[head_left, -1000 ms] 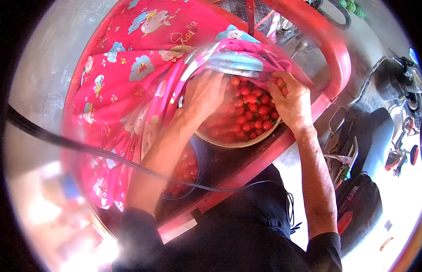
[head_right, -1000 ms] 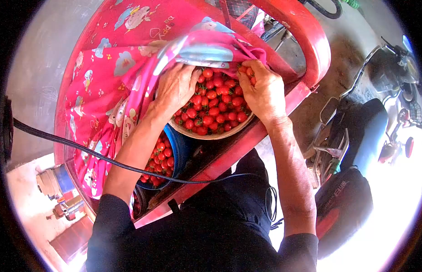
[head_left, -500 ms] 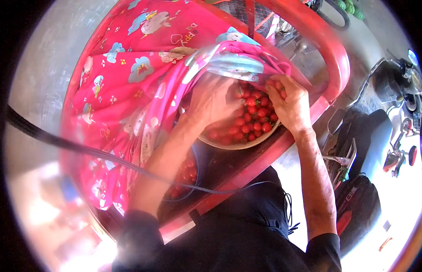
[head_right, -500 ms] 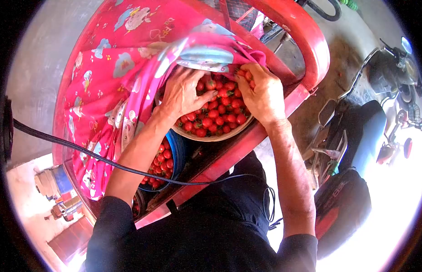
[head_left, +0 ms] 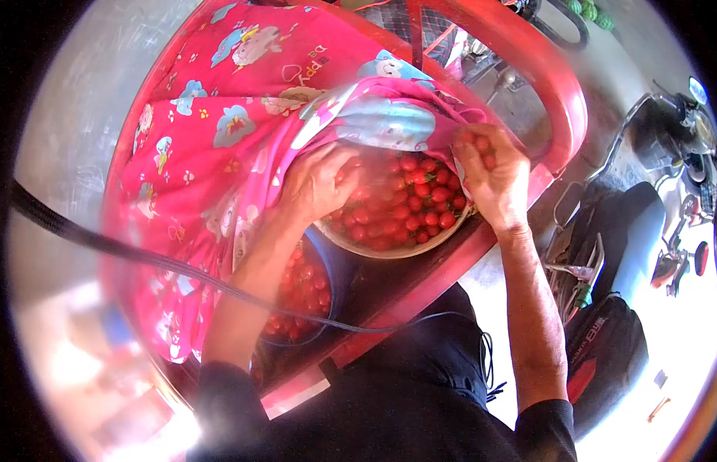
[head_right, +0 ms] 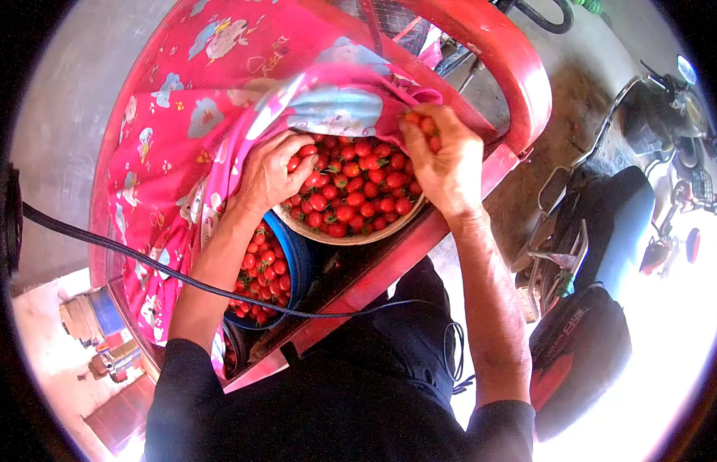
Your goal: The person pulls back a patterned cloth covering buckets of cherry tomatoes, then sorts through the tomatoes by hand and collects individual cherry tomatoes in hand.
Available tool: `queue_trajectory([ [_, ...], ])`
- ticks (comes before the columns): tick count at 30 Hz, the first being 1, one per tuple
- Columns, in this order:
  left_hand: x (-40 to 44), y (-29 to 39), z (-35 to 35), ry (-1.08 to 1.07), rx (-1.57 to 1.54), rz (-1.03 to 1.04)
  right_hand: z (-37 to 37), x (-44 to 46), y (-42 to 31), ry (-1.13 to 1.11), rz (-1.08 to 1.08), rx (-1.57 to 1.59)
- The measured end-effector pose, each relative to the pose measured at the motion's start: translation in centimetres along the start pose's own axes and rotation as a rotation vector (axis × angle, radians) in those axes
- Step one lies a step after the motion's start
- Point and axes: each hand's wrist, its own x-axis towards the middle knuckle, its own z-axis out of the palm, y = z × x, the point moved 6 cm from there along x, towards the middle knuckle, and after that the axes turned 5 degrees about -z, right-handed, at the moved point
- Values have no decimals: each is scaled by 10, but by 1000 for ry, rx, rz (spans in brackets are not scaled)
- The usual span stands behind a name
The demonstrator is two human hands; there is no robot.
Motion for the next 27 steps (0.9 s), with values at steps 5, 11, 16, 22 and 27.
queue_trajectory([
  [5, 0, 7, 0, 18, 57, -6, -32, -13, 11, 340, 241, 415],
  [11, 12, 52, 25, -42, 20, 186, -68, -25, -1, 428, 142, 265],
  [16, 19, 78, 44, -49, 56, 249, -59, -35, 7, 458, 38, -10],
  [22, 21, 56, 36, -20, 102, 265, -60, -37, 13, 512, -8, 6],
  [27, 16, 35, 22, -70, 123, 195, -61, -37, 7, 518, 11, -45],
])
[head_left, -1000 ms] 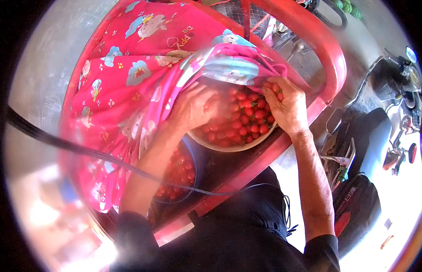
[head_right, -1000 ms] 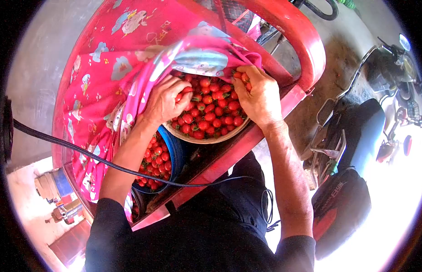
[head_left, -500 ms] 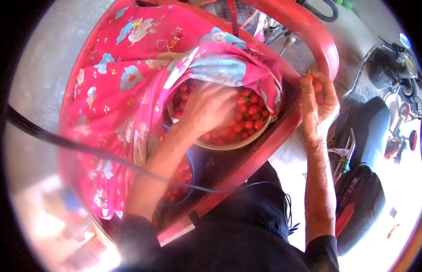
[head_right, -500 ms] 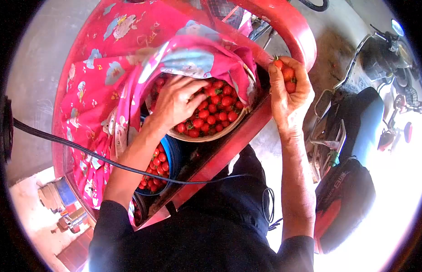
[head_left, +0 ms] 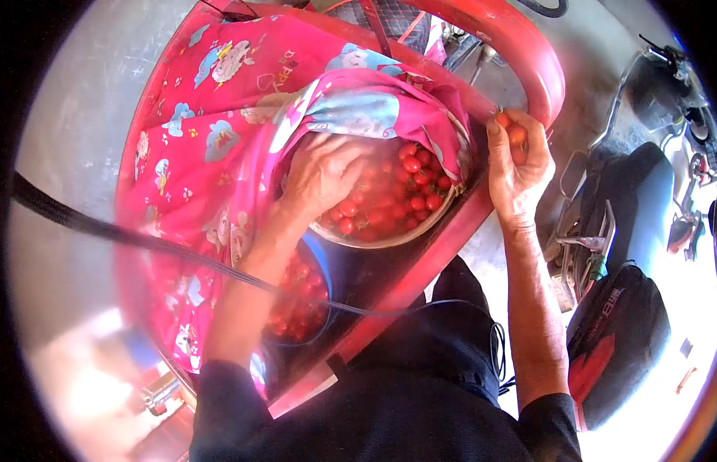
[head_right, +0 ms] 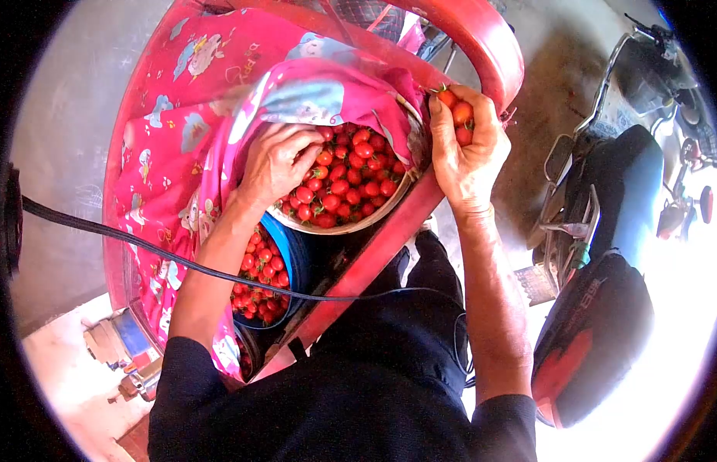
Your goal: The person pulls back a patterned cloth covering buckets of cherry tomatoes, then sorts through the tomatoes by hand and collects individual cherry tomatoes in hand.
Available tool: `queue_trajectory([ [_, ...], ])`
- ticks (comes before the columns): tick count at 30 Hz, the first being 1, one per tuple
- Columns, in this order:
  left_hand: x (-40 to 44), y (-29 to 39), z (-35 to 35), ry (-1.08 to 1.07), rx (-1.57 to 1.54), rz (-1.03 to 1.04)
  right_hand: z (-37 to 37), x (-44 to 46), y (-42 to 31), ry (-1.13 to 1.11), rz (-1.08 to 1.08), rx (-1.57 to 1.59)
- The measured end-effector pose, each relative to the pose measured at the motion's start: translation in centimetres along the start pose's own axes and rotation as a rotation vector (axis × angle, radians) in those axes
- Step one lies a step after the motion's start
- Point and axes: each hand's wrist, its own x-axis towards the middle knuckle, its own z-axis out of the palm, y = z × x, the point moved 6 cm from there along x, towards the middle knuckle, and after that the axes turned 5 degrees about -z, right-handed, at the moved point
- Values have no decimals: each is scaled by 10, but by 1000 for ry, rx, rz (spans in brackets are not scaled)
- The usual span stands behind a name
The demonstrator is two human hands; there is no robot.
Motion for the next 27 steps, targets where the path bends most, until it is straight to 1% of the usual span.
queue_trajectory([
  [2, -3, -1, -3, -43, 77, 32, -1, 0, -1, 14, -17, 19],
  [4, -3, 2, -4, -56, 67, 10, 0, 0, -4, -17, -21, -13],
  [6, -3, 12, -7, 30, 75, 5, 1, 1, -5, -10, -43, -4],
  [9, 5, 40, -1, 41, -27, 46, 2, 1, -5, -1, -85, 2],
  [10, 5, 42, 9, 13, -18, 73, 2, 1, -5, 2, -102, -1],
  [12, 2, 46, 24, -59, 56, 14, 2, 0, -6, -16, -81, -6],
  [13, 2, 45, 26, -44, 87, 33, 2, 0, -6, -31, -59, -13],
  [14, 1, 43, 27, -45, 87, 33, 1, 1, -6, -31, -58, -13],
  [17, -1, 35, 18, -180, 70, -48, 1, 0, -6, -28, -55, -17],
  [18, -3, 31, 16, -182, 71, -48, 1, 1, -5, -24, -74, -12],
  [20, -7, 28, 16, -218, 83, 32, 1, 2, -4, -19, -91, -4],
  [26, -5, 26, 17, -242, 100, 56, 3, 6, -5, -131, -102, 3],
  [27, -3, 29, 17, -265, 122, 52, 5, 7, 0, -182, -26, 53],
])
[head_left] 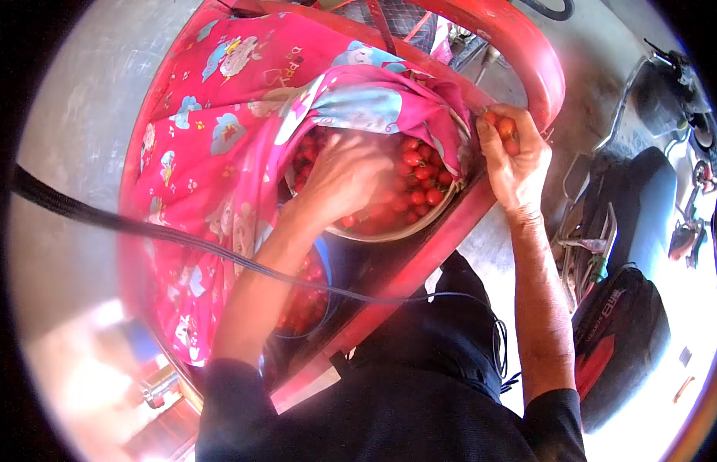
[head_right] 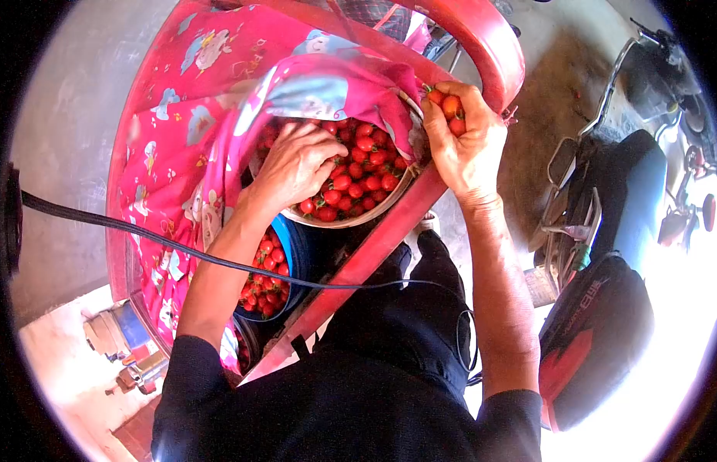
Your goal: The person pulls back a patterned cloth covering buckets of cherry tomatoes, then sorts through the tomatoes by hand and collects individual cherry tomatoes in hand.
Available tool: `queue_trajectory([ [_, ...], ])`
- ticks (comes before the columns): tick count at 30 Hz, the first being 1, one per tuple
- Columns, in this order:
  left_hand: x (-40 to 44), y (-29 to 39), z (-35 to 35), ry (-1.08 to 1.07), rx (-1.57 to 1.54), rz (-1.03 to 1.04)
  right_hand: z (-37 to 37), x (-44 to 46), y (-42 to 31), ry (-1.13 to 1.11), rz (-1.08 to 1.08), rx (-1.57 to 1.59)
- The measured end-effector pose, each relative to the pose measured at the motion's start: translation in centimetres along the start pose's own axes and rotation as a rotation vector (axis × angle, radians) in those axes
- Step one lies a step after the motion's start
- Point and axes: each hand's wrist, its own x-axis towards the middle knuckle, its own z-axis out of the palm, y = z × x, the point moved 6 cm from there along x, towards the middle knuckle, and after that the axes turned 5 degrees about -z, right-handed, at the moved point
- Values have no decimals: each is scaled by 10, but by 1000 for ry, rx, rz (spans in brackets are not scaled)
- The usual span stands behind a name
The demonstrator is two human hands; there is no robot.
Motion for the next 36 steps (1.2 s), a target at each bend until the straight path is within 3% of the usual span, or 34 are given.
queue_trajectory([
  [2, 3, 4, -8, 15, -22, -7, -1, 2, 1, -47, 67, 58],
  [4, 5, 5, -13, 27, -44, -11, 0, -3, 3, -166, 410, 337],
  [6, -4, -5, -33, 377, -387, -160, 4, -19, -14, -206, 459, 393],
  [7, -9, 1, -45, 421, -518, -236, 9, -30, -25, -252, 509, 449],
  [9, -25, 15, -37, 386, -878, -379, 19, -55, -46, -390, 677, 465],
  [10, -30, 30, -37, 363, -926, -280, 24, -68, -54, -428, 693, 502],
  [11, -35, 45, -38, 372, -1045, -319, 28, -80, -60, -466, 708, 539],
  [13, -46, 64, -32, 346, -966, -142, 33, -103, -67, -534, 682, 527],
  [15, -60, 71, -22, 318, -1281, -284, 28, -120, -74, -561, 788, 665],
  [17, -63, 72, -23, 329, -1089, -206, 24, -132, -79, -608, 818, 653],
  [21, -75, 80, -20, 294, -975, -248, 23, -131, -84, -577, 720, 655],
  [23, -81, 84, -16, 321, -1069, -249, 22, -134, -80, -583, 650, 603],
  [27, -88, 83, -23, 301, -1020, -241, 23, -142, -74, -559, 733, 706],
  [29, -92, 76, -21, 225, -1040, -393, 21, -139, -72, -537, 668, 659],
  [31, -94, 58, -29, 300, -817, -377, 19, -128, -67, -525, 607, 562],
  [33, -95, 32, -31, 319, -645, -472, 9, -99, -70, -419, 295, 291],
  [36, -104, -13, -30, 413, -314, -610, 5, -67, -62, -254, 64, 119],
])
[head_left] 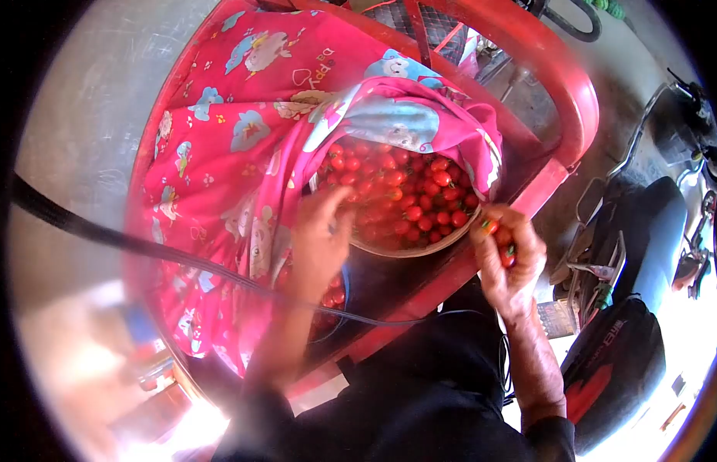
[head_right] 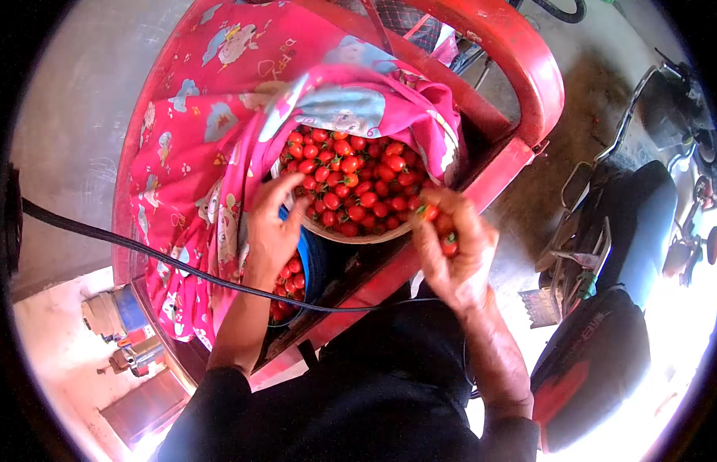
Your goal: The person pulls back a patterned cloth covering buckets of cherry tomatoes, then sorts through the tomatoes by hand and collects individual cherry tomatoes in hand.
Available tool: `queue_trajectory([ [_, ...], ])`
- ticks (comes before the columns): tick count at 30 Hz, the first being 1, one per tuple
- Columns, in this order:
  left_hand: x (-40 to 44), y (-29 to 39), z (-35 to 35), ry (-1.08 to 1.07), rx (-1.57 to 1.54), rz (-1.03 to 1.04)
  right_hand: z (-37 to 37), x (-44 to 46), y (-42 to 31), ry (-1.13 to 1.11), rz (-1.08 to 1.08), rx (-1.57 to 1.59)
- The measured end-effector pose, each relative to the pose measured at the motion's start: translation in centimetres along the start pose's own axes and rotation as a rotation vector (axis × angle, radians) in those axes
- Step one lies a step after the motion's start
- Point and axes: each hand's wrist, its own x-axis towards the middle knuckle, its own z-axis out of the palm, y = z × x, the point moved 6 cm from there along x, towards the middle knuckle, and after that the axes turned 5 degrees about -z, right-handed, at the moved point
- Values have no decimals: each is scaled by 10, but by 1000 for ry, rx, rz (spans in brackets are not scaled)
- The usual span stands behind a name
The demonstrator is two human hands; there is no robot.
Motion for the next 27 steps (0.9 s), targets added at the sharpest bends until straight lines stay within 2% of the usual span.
queue_trajectory([
  [3, 20, -20, -5, 85, 137, 67, -3, 18, 17, 133, -98, -81],
  [5, 27, -24, 0, 68, 187, 80, 2, 20, 27, 157, -62, -31],
  [8, 33, -28, 10, 65, 234, 85, 5, 18, 22, 196, -129, -107],
  [11, 35, -26, 22, 72, 177, 106, 4, 14, 32, 294, -89, -51],
  [19, 45, -8, 34, -11, -123, 166, 1, 9, 39, 352, -2, 48],
  [23, 56, 17, 30, -70, -35, 218, -1, 5, 47, 382, 62, 110],
  [25, 56, 38, 33, -32, 109, 402, 0, 5, 47, 388, 55, 94],
  [27, 53, 57, 46, -58, 36, 470, -1, 6, 46, 395, 47, 74],
])
